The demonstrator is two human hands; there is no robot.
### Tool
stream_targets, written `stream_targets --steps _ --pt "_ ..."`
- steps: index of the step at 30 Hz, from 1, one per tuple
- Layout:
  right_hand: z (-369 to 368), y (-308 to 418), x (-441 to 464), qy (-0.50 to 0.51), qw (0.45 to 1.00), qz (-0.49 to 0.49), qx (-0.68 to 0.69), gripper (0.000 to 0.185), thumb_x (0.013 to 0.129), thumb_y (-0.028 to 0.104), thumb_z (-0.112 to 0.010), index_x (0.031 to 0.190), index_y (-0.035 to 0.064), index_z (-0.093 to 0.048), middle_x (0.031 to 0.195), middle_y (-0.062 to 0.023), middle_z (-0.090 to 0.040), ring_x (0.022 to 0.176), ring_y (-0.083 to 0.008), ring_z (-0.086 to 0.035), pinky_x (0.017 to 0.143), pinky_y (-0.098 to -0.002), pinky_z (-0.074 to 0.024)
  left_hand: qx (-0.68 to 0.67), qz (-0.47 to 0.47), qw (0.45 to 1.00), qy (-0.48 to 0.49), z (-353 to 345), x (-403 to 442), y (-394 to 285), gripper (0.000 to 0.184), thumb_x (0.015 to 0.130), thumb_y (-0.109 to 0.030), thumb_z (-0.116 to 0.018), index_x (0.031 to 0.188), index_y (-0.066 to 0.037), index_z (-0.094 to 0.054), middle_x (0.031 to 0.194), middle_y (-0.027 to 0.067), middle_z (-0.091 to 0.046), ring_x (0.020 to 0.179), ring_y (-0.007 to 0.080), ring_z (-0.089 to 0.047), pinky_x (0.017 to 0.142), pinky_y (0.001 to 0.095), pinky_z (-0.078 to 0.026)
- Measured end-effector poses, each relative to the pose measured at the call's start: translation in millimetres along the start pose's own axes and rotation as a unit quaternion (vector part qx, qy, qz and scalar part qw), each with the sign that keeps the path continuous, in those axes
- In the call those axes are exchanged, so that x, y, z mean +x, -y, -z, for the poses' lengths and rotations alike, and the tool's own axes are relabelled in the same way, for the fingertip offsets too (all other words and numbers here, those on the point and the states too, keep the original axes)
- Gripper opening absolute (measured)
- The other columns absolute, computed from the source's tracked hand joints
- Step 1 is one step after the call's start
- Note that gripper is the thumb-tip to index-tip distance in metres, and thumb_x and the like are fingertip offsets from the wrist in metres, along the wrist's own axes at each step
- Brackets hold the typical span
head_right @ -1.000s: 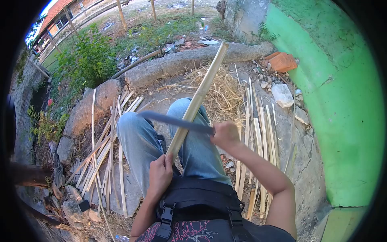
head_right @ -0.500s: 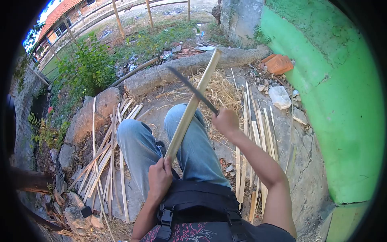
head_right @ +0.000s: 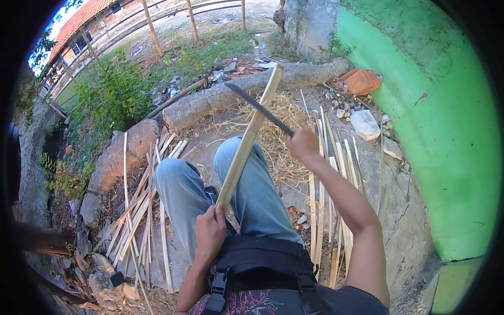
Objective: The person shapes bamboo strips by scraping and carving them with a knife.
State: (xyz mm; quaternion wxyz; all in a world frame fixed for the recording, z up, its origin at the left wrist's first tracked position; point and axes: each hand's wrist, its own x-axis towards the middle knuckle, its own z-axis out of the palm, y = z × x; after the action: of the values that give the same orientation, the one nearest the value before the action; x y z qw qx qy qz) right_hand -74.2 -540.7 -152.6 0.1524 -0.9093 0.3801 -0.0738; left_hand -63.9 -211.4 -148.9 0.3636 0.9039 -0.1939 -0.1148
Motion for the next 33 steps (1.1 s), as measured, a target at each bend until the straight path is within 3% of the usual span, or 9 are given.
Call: stream_targets --steps 10,13,14,17,18,21,26,29,33 --pt "6.1 0.0 -7.3 0.006 0.988 0.12 -0.102 0.027 0.084 0.026 -0.065 0.086 -0.0006 -0.072 0.079 -0.0212 -0.07 0.074 -0.0341 -0.071 0.068 -0.045 -0.0567 -0.028 -0.009 0.999 -0.019 -5.5 3.5 3.2 0.038 0.101 -0.028 -0.05 0.083 0.002 -0.062 0.063 0.0258 -0.057 0.06 0.0452 -0.058 0.055 0.0493 -0.042" --pt "18.0 -25.7 38.3 0.001 0.999 -0.038 -0.025 0.029 0.083 0.028 -0.066 0.084 -0.0005 -0.071 0.078 -0.0202 -0.07 0.075 -0.0355 -0.07 0.071 -0.0466 -0.0567 0.002 -0.009 1.0 -0.011 2.8 0.9 -0.1 0.038 0.1 -0.029 -0.051 0.083 0.003 -0.063 0.063 0.0259 -0.057 0.059 0.0452 -0.058 0.054 0.0492 -0.041" --pt "10.5 -49.3 61.7 -0.079 0.991 0.039 -0.097 0.03 0.083 0.028 -0.064 0.078 -0.0006 -0.07 0.072 -0.0216 -0.067 0.071 -0.0361 -0.069 0.072 -0.0478 -0.0554 0.009 -0.011 1.0 -0.015 2.0 2.4 -3.0 0.039 0.1 -0.029 -0.051 0.083 0.003 -0.063 0.063 0.0259 -0.057 0.059 0.0451 -0.058 0.054 0.0491 -0.041" --pt "6.9 -5.3 22.1 -0.042 0.996 0.037 -0.069 0.028 0.081 0.026 -0.065 0.082 -0.0014 -0.071 0.08 -0.0226 -0.069 0.075 -0.0363 -0.07 0.069 -0.0447 -0.0569 -0.027 -0.014 0.999 -0.028 -4.7 3.2 2.1 0.04 0.1 -0.03 -0.051 0.081 0.003 -0.063 0.063 0.0258 -0.056 0.059 0.0451 -0.057 0.054 0.0488 -0.041" --pt "19.7 1.7 5.9 -0.007 0.986 0.133 -0.099 0.027 0.081 0.024 -0.063 0.081 -0.0017 -0.071 0.081 -0.0239 -0.069 0.075 -0.0365 -0.07 0.068 -0.0446 -0.0571 -0.022 -0.015 0.999 -0.026 -5.8 4.0 2.4 0.04 0.1 -0.03 -0.051 0.081 0.003 -0.063 0.062 0.0257 -0.056 0.059 0.0451 -0.057 0.054 0.0487 -0.041" --pt "10.7 -39.3 64.7 -0.039 0.998 -0.053 -0.008 0.028 0.08 0.026 -0.063 0.081 -0.0015 -0.071 0.08 -0.0237 -0.069 0.076 -0.0372 -0.07 0.073 -0.0475 -0.0564 -0.011 -0.009 1.0 -0.013 -2.4 1.1 6.5 0.04 0.1 -0.03 -0.051 0.081 0.003 -0.063 0.062 0.0254 -0.056 0.058 0.0447 -0.057 0.053 0.048 -0.041" --pt "14.8 -4.6 25.3 -0.011 0.98 0.166 -0.107 0.026 0.078 0.023 -0.065 0.081 -0.0019 -0.072 0.073 -0.0243 -0.068 0.07 -0.0361 -0.07 0.07 -0.0452 -0.056 -0.052 -0.008 0.998 -0.018 -4.5 6.1 4.5 0.041 0.1 -0.03 -0.051 0.079 0.003 -0.062 0.061 0.0251 -0.056 0.056 0.043 -0.057 0.053 0.0468 -0.041" --pt "26.9 -38.5 79.8 -0.043 0.998 -0.007 -0.04 0.027 0.077 0.024 -0.066 0.079 -0.0018 -0.071 0.071 -0.0243 -0.067 0.071 -0.038 -0.07 0.072 -0.0466 -0.0557 -0.009 -0.022 1.0 -0.019 -2.9 7.7 4.9 0.041 0.1 -0.029 -0.051 0.079 0.003 -0.062 0.061 0.025 -0.056 0.055 0.0419 -0.056 0.053 0.0461 -0.041" --pt "6.0 -11.2 49.3 -0.084 0.989 0.077 -0.093 0.031 0.077 0.03 -0.07 0.079 -0.0002 -0.072 0.076 -0.0221 -0.069 0.074 -0.0346 -0.071 0.068 -0.043 -0.0566 -0.046 -0.012 0.999 -0.019 -6.4 10.3 3.5 0.041 0.1 -0.03 -0.051 0.08 0.003 -0.063 0.061 0.0249 -0.056 0.055 0.0421 -0.057 0.054 0.0464 -0.042"
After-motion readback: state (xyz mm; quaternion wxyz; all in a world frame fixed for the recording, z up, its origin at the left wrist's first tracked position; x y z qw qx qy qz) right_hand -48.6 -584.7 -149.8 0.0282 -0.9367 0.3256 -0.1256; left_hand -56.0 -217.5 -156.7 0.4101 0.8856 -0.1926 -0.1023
